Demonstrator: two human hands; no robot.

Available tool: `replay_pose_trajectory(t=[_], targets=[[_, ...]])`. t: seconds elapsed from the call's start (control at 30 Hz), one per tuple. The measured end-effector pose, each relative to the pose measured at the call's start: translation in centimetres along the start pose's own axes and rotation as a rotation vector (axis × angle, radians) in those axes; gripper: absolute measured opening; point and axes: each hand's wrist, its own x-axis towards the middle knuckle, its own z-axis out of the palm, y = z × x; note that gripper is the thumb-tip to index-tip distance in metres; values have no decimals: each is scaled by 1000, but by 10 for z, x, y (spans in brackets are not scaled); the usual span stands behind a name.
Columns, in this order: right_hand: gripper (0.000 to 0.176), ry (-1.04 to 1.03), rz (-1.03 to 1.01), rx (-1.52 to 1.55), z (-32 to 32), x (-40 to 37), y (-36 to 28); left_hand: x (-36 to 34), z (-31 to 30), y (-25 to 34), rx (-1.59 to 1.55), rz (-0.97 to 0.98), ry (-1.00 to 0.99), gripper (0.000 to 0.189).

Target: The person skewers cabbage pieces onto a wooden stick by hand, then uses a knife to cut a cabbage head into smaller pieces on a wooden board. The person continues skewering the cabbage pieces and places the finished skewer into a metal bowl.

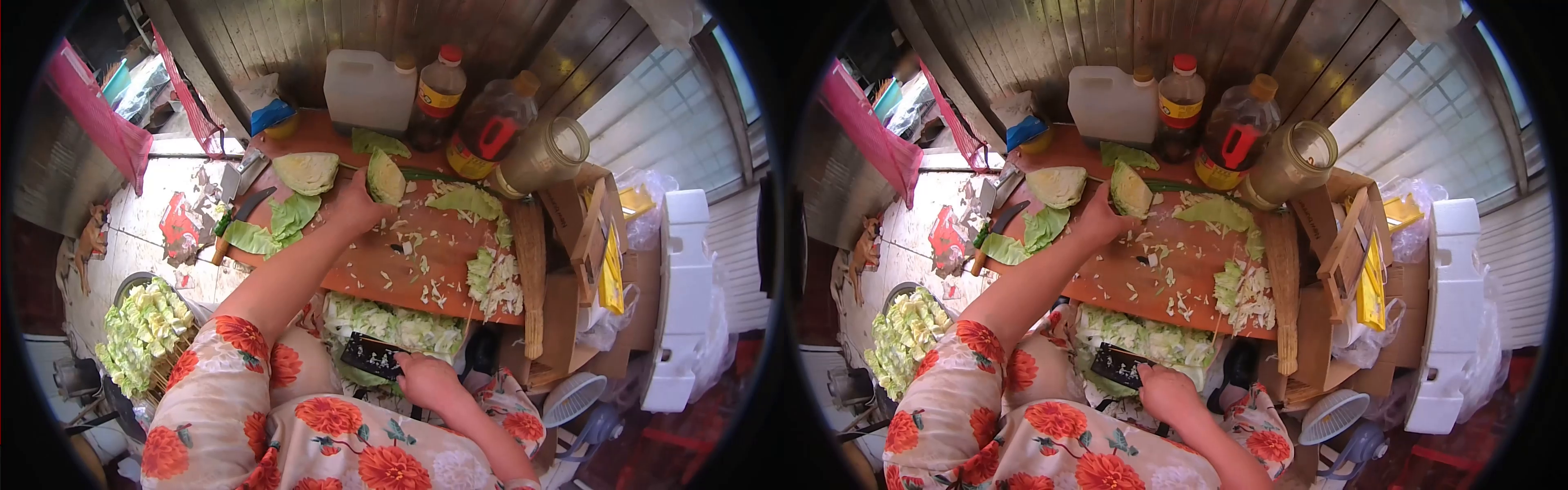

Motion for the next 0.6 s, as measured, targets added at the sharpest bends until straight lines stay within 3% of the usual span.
replay_pose_trajectory(t=[0.07, 0.13, 0.27, 0.33, 0.47, 0.53, 0.6], targets=[[26, -17, 5, 21, 0, 4, -1, 10, 0, 3, 114, 4, -9, 74], [26, -24, 18, 17, 1, 7, 0, 18, 5, 0, 31, -117, -22, 75], [26, -20, 3, 30, 0, 10, 0, 17, 11, 5, -67, -119, -9, 72], [26, -16, -3, 30, -2, 11, -1, 18, 18, 0, -286, -114, 17, 65], [24, 13, -15, 35, -6, 11, -2, 18, 7, -6, -437, -216, -34, 53], [26, 34, -7, 42, -12, 12, -2, 8, -12, 3, -801, -358, -222, 44], [27, 44, 1, 52, -16, 13, -1, -13, -32, 17, -705, -418, -298, 42]])
